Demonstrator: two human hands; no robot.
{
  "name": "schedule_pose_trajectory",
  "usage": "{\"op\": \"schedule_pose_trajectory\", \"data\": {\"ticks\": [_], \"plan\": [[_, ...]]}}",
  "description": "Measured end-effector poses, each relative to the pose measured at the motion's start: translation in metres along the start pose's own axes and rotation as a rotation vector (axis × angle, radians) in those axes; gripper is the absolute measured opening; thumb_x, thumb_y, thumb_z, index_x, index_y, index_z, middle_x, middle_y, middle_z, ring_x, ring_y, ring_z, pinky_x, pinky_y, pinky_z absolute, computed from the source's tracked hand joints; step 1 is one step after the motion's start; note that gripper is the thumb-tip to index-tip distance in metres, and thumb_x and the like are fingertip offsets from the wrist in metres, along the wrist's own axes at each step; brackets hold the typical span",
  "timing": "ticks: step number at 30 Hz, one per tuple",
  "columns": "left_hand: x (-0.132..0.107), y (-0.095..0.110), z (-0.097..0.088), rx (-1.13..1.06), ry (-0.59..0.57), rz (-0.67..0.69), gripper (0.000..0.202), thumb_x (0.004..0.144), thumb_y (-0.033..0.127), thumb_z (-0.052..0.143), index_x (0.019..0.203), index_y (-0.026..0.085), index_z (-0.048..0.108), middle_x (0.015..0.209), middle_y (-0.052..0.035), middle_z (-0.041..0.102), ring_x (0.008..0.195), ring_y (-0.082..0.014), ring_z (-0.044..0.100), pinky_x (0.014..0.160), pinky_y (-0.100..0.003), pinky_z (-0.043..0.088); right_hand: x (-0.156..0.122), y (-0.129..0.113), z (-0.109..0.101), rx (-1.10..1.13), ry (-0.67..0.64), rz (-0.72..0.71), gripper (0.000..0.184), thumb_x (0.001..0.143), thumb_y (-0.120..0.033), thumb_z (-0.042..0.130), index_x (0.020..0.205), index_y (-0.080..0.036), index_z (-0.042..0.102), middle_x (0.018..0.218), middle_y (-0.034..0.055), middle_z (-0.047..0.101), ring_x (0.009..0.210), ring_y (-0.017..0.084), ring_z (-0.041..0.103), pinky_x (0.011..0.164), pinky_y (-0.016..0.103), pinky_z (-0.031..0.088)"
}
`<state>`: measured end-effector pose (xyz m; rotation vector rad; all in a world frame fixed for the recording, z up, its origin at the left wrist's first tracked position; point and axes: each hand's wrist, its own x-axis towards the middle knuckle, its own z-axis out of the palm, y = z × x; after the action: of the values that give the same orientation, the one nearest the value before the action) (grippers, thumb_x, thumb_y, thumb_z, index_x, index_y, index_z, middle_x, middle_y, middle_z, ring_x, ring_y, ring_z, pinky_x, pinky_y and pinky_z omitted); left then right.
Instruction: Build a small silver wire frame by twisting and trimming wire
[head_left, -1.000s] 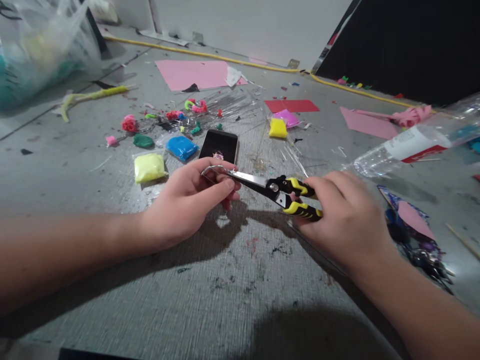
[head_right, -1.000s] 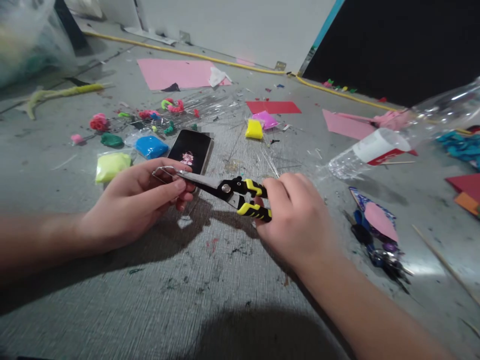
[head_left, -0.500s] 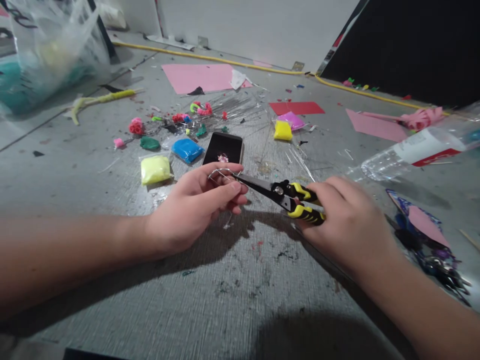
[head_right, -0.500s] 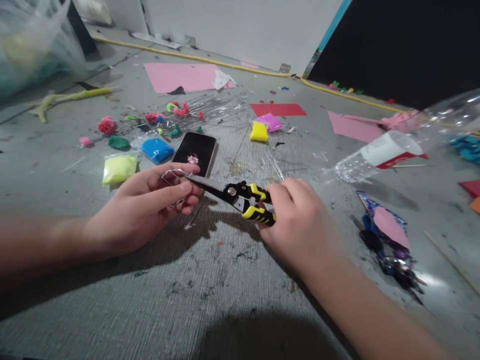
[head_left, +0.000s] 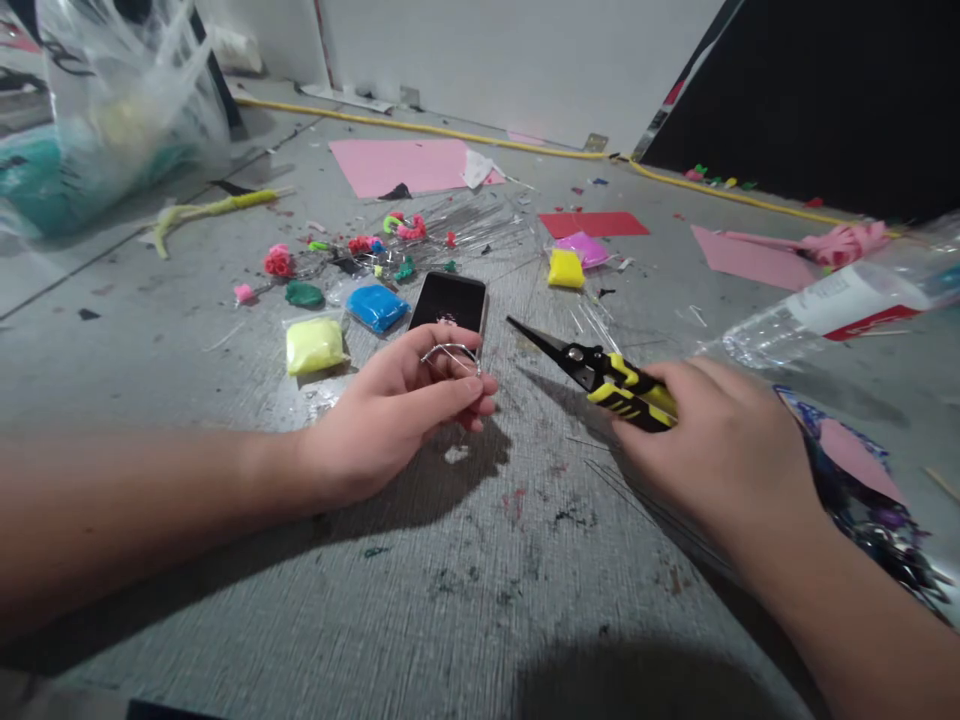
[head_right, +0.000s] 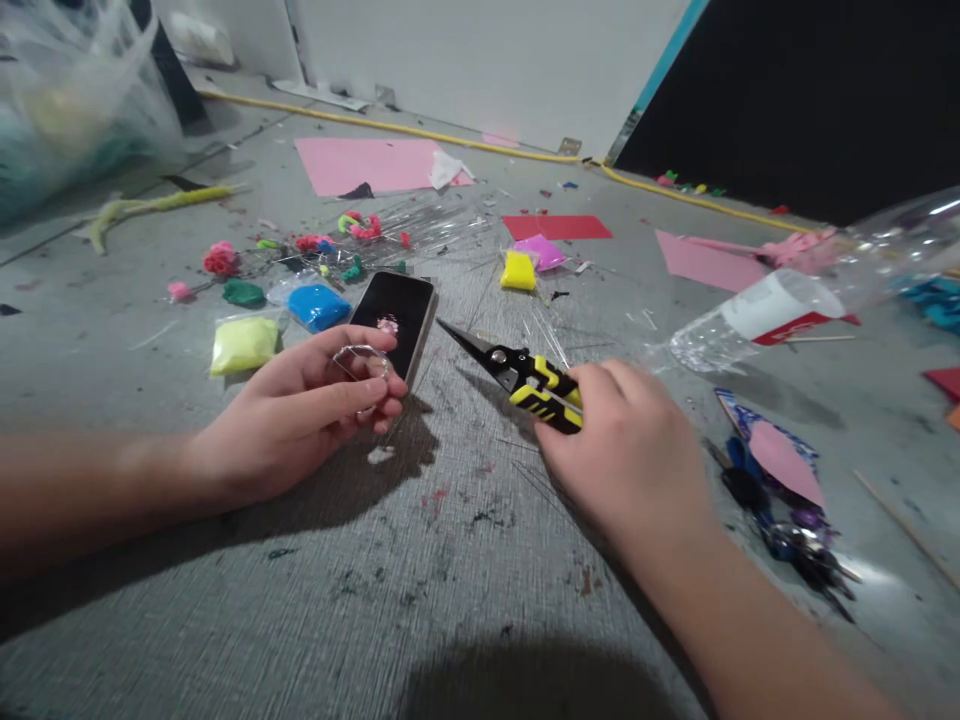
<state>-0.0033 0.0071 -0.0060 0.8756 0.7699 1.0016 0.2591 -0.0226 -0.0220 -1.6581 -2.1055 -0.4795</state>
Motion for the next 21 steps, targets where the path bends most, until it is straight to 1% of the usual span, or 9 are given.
{"op": "schedule_pose_trajectory", "data": {"ticks": [3,6,9,11,15,17,18,19,21], "plan": [[0.001,-0.001,-0.001,0.029,-0.032,-0.024,0.012,0.084,0.009,0.067,0.094,0.016,0.065,0.077,-0.0035,0.072,0.068,-0.0136,0.067,0.063,-0.025,0.054,-0.001,0.006,0.013,0.002,-0.034,0.072,0.041,0.085,-0.060,0.066,0.095,-0.020,0.063,0.084,0.0144,0.065,0.075,0.033,0.060,0.060,0.042,0.043],[0.000,-0.002,-0.002,0.142,-0.081,0.026,0.002,0.087,0.015,0.065,0.085,0.016,0.066,0.076,-0.0029,0.070,0.066,-0.0126,0.066,0.061,-0.024,0.052,0.000,0.009,0.022,0.022,-0.058,0.128,0.050,0.084,-0.063,0.067,0.103,-0.017,0.064,0.087,0.0157,0.066,0.078,0.035,0.061,0.064,0.046,0.046],[-0.003,0.000,-0.002,0.343,-0.130,0.080,0.006,0.086,0.020,0.067,0.081,0.016,0.066,0.071,-0.0026,0.068,0.064,-0.0125,0.062,0.060,-0.024,0.050,0.000,0.011,0.026,0.043,-0.102,0.162,0.050,0.088,-0.058,0.065,0.111,-0.014,0.064,0.093,0.0179,0.067,0.083,0.036,0.063,0.071,0.051,0.049],[-0.006,0.002,-0.002,0.476,-0.158,0.071,0.010,0.084,0.025,0.068,0.077,0.017,0.065,0.067,-0.0029,0.067,0.061,-0.0131,0.060,0.056,-0.024,0.047,0.001,0.011,0.025,0.027,-0.103,0.155,0.047,0.089,-0.053,0.064,0.112,-0.013,0.065,0.094,0.0185,0.066,0.085,0.036,0.062,0.074,0.053,0.050],[-0.010,0.005,-0.002,0.715,-0.251,0.085,0.008,0.073,0.022,0.067,0.070,0.017,0.061,0.063,-0.0021,0.063,0.056,-0.0130,0.054,0.051,-0.024,0.040,0.007,0.002,0.018,0.034,0.053,0.091,0.038,0.088,-0.043,0.063,0.108,-0.012,0.067,0.103,0.0204,0.063,0.097,0.037,0.060,0.085,0.056,0.048],[-0.011,0.005,-0.002,0.791,-0.307,0.161,0.009,0.070,0.018,0.064,0.065,0.018,0.057,0.062,0.0000,0.059,0.057,-0.0117,0.051,0.053,-0.024,0.040,0.014,-0.009,0.011,0.158,0.107,0.084,0.027,0.089,-0.036,0.058,0.104,-0.015,0.067,0.104,0.0184,0.063,0.101,0.034,0.059,0.091,0.053,0.047],[-0.012,0.005,-0.003,0.821,-0.328,0.204,0.011,0.070,0.017,0.063,0.063,0.018,0.054,0.061,0.0013,0.057,0.057,-0.0109,0.049,0.053,-0.023,0.039,0.018,-0.017,0.008,0.259,0.108,0.092,0.021,0.089,-0.034,0.057,0.098,-0.017,0.066,0.100,0.0157,0.064,0.098,0.031,0.060,0.089,0.050,0.048],[-0.012,0.005,-0.003,0.851,-0.349,0.244,0.013,0.070,0.016,0.061,0.061,0.018,0.051,0.060,0.0024,0.055,0.056,-0.0103,0.048,0.053,-0.023,0.038,0.023,-0.025,0.005,0.374,0.058,0.123,0.016,0.088,-0.032,0.057,0.093,-0.019,0.064,0.095,0.0124,0.064,0.091,0.028,0.061,0.085,0.046,0.049],[-0.014,0.005,-0.004,0.917,-0.389,0.316,0.015,0.069,0.014,0.058,0.060,0.019,0.047,0.058,0.0041,0.052,0.056,-0.0093,0.045,0.052,-0.022,0.036,0.035,-0.043,0.001,0.597,-0.172,0.234,0.013,0.084,-0.034,0.060,0.085,-0.021,0.060,0.082,0.0060,0.063,0.078,0.022,0.060,0.076,0.040,0.047]]}}
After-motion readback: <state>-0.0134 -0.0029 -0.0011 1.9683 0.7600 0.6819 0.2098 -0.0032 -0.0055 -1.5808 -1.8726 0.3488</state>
